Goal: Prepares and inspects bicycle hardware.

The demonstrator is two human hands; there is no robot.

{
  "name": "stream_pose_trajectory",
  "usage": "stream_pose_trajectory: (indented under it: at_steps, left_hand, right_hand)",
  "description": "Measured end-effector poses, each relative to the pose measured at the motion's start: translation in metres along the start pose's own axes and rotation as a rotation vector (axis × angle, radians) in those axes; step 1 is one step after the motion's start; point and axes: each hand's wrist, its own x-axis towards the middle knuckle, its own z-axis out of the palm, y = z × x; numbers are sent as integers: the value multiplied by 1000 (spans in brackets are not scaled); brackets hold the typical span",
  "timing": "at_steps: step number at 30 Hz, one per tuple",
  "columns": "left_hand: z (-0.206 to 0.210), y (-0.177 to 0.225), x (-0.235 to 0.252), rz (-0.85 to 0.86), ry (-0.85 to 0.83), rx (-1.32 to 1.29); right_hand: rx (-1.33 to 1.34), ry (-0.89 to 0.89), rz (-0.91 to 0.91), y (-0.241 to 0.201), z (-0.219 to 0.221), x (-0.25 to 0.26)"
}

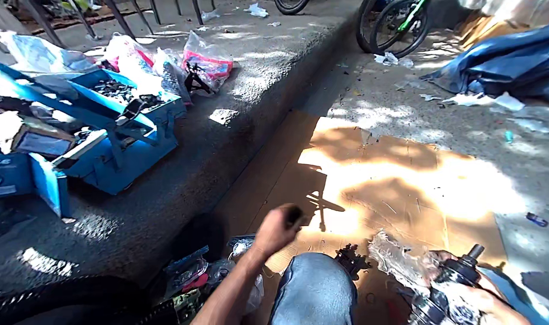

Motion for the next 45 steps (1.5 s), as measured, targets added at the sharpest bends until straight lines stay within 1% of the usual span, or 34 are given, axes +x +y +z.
stream_pose_trajectory:
  at_steps: [1, 2, 3, 4, 5, 6, 7, 8, 10, 11, 12, 13, 14, 15, 16, 17, 18, 20, 22, 25, 28, 31, 33, 34, 37, 38, 39, 41, 43, 45]
  left_hand:
    - [3, -44, 7, -157, 41, 167]
    - [9, -86, 9, -321, 9, 323]
    - [17, -124, 5, -468, -89, 429]
    - [26, -155, -1, -564, -187, 505]
    - [35, -180, -11, -615, -256, 563]
    - [45, -200, -20, -629, -284, 620]
    - [52, -215, -26, -602, -266, 688]
    - [57, -225, -29, -558, -240, 760]
    - [60, -232, -26, -499, -237, 860]
    - [58, -232, -22, -502, -247, 873]
    - [54, -227, -17, -548, -258, 848]
    - [49, -219, -11, -633, -254, 769]
    - [44, -213, -7, -731, -231, 618]
    - [39, -212, -7, -814, -187, 374]
    - [35, -216, -12, -844, -101, 67]
    - [32, -213, -18, -838, -30, -201]
    - [28, -206, -24, -801, 26, -408]
    - [18, -181, -36, -705, 89, -671]
    - [4, -150, -45, -594, 112, -796]
    - [-14, -118, -53, -453, 119, -897]
    - [-25, -87, -59, -374, 166, -1040]
    - [-28, -67, -65, -307, 218, -1313]
    - [-31, -55, -66, -254, 161, -1531]
    - [-32, -50, -66, -207, 83, -1617]
    - [-35, -43, -65, 26, -326, -1783]
    - [-35, -40, -64, 74, -426, -1809]
    - [-35, -37, -66, 114, -484, -1835]
    - [-30, -33, -69, 206, -505, -1880]
    - [-26, -28, -71, 295, -483, -1911]
    - [-26, -20, -73, 323, -446, -1944]
  right_hand:
    - [-48, 105, 13, -2, 5, 1]
    - [-91, 178, 25, -4, 10, 2]
    - [-110, 218, 25, -5, 12, 4]
    - [-114, 227, 17, -3, 11, 6]
    - [-120, 224, 4, 1, 8, 9]
    - [-119, 223, -4, 3, 5, 11]
    - [-120, 225, -4, 5, 3, 13]
    - [-136, 224, 3, 4, 2, 14]
    - [-163, 208, 11, 4, -1, 18]
    - [-157, 195, 5, 7, -3, 18]
    - [-137, 173, -9, 10, -7, 19]
    - [-132, 165, -18, 11, -7, 19]
    - [-129, 172, -20, 10, -5, 19]
    - [-136, 189, -12, 8, -2, 19]
    - [-130, 193, -14, 7, -2, 19]
    - [-131, 179, -23, 8, -4, 18]
    - [-133, 163, -37, 8, -5, 18]
    - [-132, 119, -65, 12, -10, 20]
    - [-116, 118, -60, 12, -7, 21]
    - [-131, 206, -19, 7, 3, 19]
    - [-137, 208, -29, 8, 3, 17]
    - [-157, 186, -37, 5, 2, 16]
    - [-147, 172, -52, 6, 2, 16]
    - [-134, 152, -66, 6, 1, 17]
    - [-164, 129, -100, 7, 0, 18]
    - [-179, 126, -105, 8, -1, 18]
    - [-195, 123, -105, 10, -2, 17]
    - [-202, 134, -85, 13, -4, 16]
    - [-215, 170, -60, 11, -1, 13]
    - [-207, 179, -50, 13, -3, 14]
